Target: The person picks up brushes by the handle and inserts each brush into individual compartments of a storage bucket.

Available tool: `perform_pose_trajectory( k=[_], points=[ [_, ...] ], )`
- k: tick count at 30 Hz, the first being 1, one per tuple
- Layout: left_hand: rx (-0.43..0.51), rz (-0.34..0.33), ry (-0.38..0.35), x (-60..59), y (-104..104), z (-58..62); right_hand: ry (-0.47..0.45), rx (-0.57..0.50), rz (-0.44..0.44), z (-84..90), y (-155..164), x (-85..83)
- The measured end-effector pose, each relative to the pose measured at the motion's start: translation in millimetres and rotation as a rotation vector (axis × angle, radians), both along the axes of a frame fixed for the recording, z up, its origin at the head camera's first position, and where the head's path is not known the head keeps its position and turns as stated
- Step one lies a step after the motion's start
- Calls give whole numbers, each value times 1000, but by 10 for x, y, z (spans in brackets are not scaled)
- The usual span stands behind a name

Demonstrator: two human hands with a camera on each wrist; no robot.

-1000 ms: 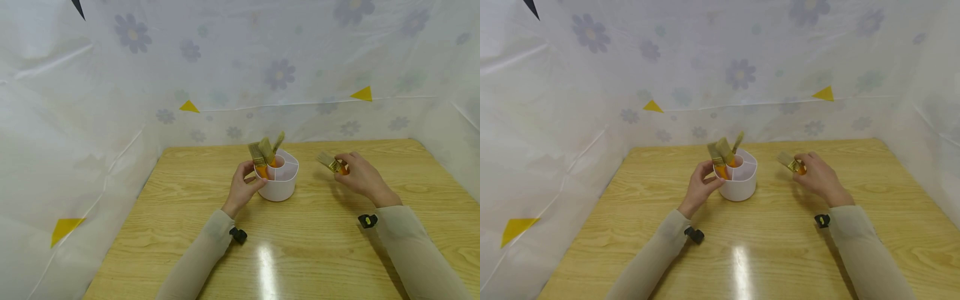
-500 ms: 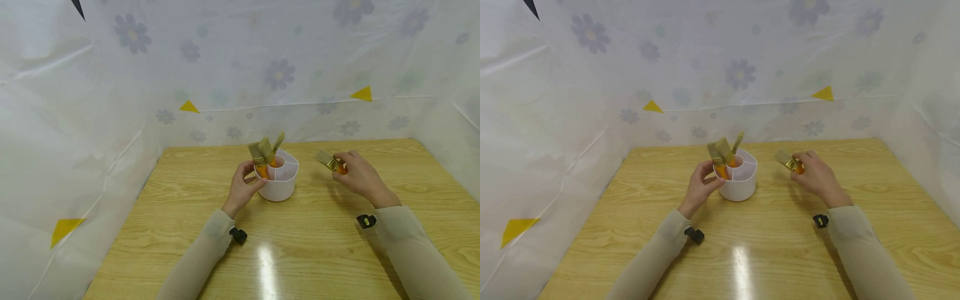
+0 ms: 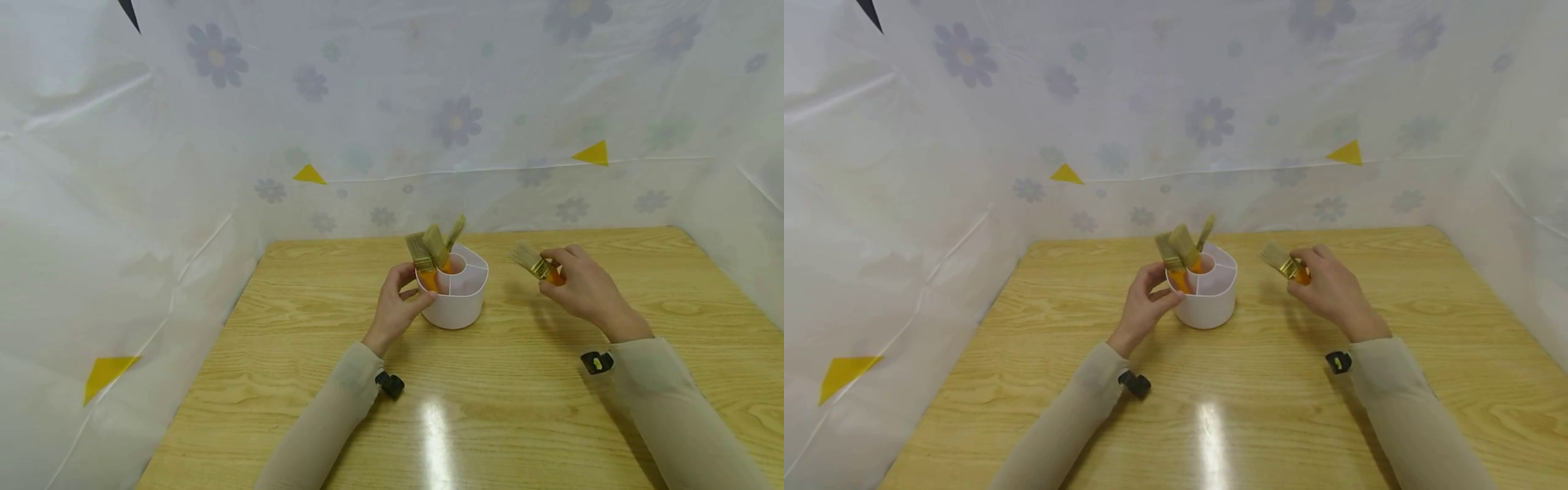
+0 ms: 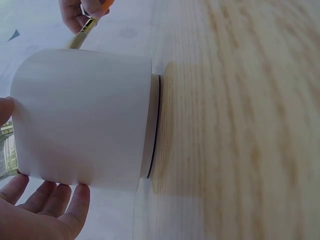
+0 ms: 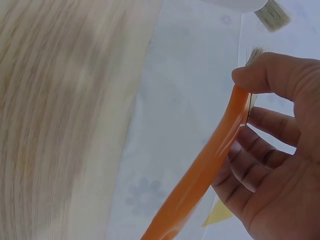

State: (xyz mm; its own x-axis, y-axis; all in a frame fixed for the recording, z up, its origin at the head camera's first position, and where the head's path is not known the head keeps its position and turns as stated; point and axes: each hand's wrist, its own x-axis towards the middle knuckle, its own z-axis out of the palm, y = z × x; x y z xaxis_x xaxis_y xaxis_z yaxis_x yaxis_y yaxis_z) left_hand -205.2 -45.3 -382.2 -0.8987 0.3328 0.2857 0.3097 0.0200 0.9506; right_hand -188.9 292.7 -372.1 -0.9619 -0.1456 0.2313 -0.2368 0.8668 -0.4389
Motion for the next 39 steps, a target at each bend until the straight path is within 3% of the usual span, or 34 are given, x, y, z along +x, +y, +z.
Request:
perform_pose_trajectory(
  k=[39],
  points=[
    [-12, 0, 17, -1, 0, 0, 135, -29, 51, -5, -178, 27]
  ],
)
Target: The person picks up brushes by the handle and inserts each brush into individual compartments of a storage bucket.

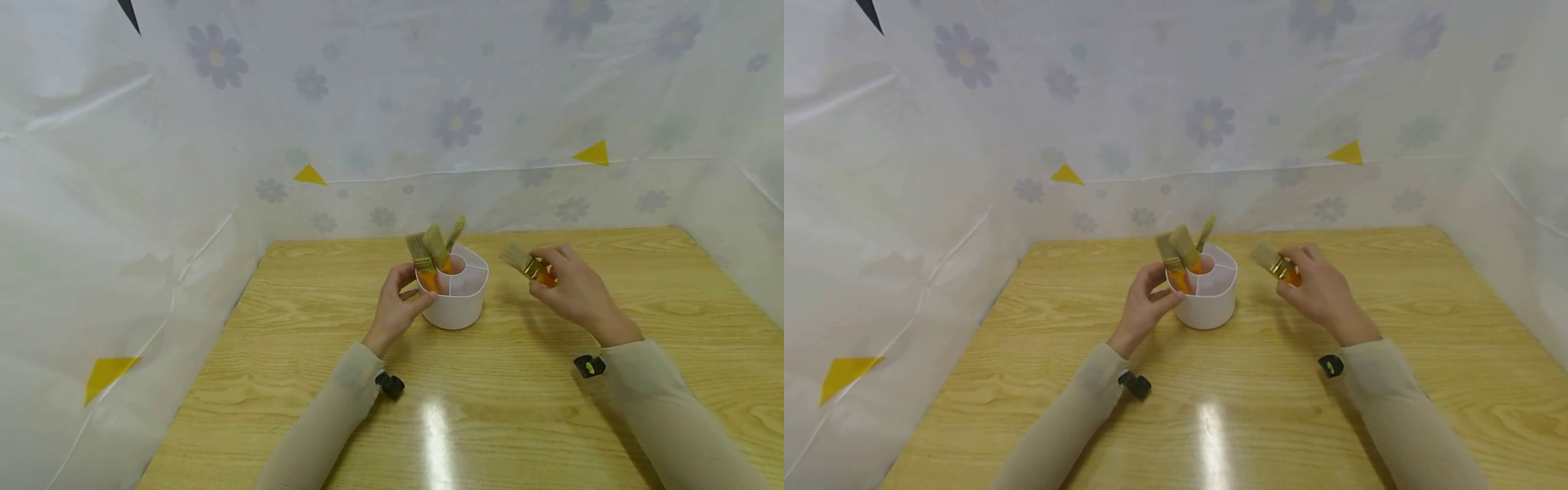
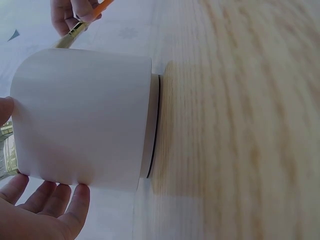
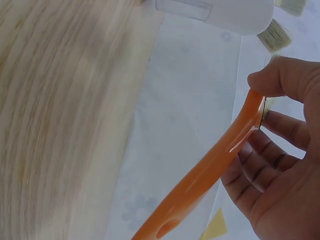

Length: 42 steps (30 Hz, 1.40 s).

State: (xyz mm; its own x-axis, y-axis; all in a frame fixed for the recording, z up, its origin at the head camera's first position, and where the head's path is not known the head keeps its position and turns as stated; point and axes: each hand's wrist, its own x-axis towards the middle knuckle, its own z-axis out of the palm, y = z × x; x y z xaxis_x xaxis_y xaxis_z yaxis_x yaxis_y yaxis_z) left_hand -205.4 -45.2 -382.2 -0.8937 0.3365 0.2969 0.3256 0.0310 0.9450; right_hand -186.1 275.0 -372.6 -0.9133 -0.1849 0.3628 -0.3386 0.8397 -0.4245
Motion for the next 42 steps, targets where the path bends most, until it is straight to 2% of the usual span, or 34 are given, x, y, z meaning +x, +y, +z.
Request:
perform_pose_trajectory(
  k=[19, 42],
  points=[
    [4, 7, -6, -3, 9, -15, 30, -10, 11, -58, -76, -28],
    [4, 18, 2, -12, 0, -20, 39, -17, 9, 27, -191, -65]
  ],
)
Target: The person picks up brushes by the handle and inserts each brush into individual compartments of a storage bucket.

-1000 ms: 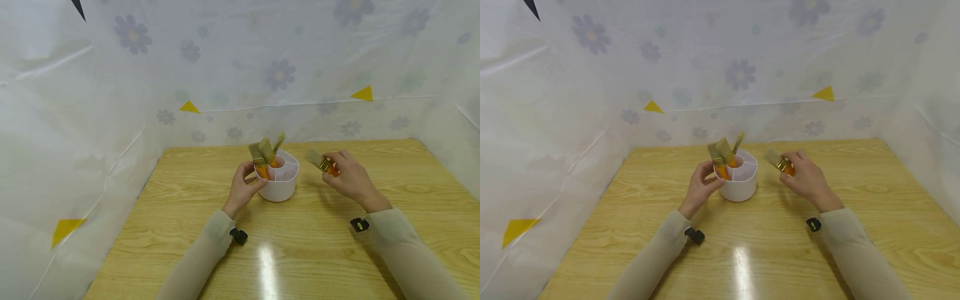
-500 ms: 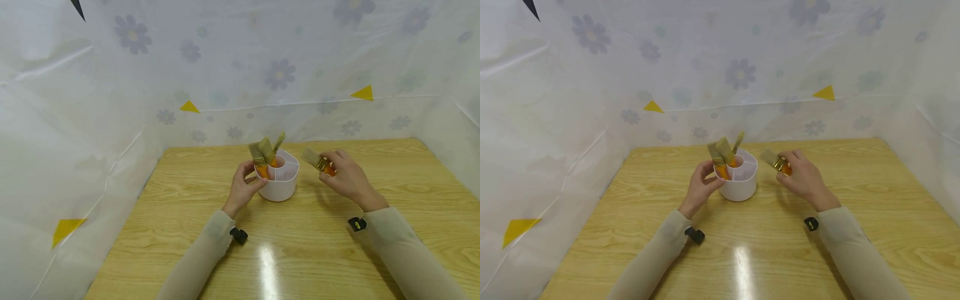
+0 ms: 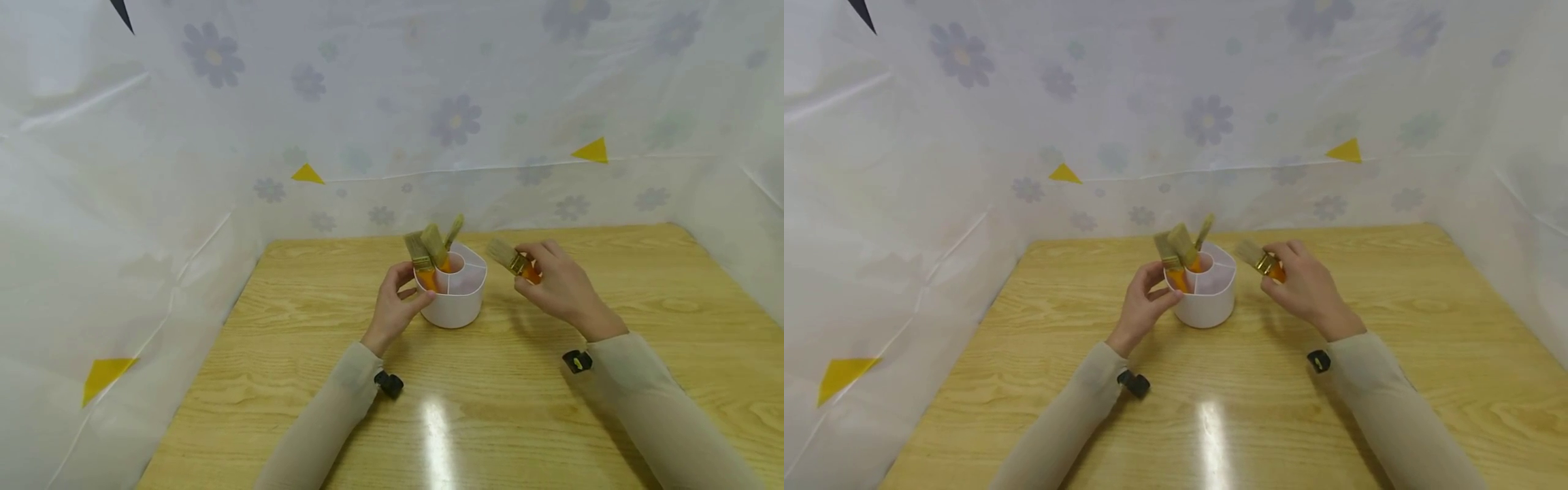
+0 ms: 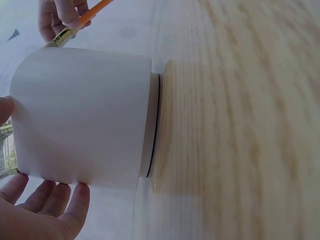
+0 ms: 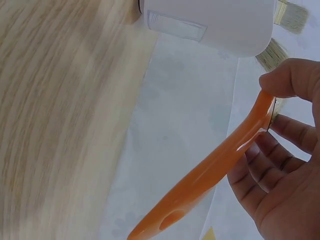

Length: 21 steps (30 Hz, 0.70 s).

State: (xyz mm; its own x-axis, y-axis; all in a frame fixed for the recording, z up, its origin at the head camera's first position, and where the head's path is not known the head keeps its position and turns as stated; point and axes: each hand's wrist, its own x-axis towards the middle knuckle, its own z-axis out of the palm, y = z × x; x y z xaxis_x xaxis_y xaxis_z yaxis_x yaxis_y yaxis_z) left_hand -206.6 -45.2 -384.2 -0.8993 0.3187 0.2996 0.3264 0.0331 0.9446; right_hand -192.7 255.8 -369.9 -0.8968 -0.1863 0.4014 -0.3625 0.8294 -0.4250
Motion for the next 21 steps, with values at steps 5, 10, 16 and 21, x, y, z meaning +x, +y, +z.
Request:
perform_pose_trajectory(
  k=[5, 10, 16, 21],
  points=[
    [4, 8, 4, -2, -19, -14, 19, 4, 13, 41, -56, -30],
    [-4, 7, 16, -7, -34, -13, 36, -5, 21, 90, -105, -54],
    [4, -6, 15, -9, -31, -6, 66, -8, 33, 143, -149, -67],
    [2, -9, 7, -5, -16, -9, 97, -14, 44, 177, -186, -71]
  ],
)
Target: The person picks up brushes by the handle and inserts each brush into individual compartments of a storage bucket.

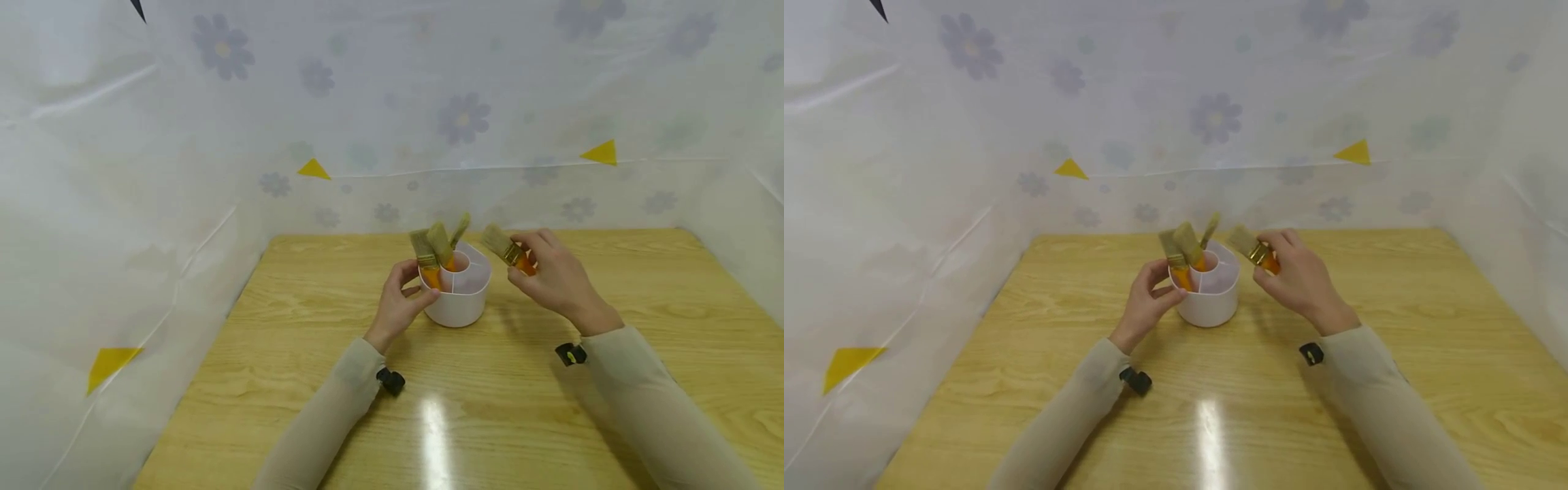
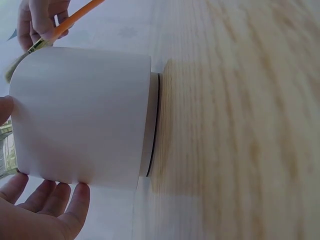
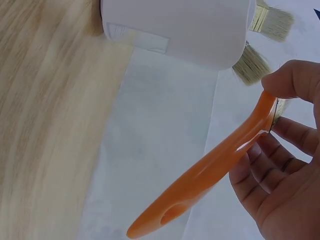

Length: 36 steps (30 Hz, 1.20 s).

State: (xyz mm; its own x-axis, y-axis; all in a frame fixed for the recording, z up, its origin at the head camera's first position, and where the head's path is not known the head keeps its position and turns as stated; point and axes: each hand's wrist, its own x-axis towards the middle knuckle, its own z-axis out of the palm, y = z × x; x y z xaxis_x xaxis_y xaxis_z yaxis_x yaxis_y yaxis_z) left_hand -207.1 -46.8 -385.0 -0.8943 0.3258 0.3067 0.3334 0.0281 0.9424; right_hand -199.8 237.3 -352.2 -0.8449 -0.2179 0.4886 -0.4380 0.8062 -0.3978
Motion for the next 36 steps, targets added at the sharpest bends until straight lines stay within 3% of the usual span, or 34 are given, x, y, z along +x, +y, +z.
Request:
perform_pose_trajectory(
  k=[36],
  points=[
    [-5, -5, -1, 9, 11, 10, 99, -41, 75, 221, -284, -62]
  ],
)
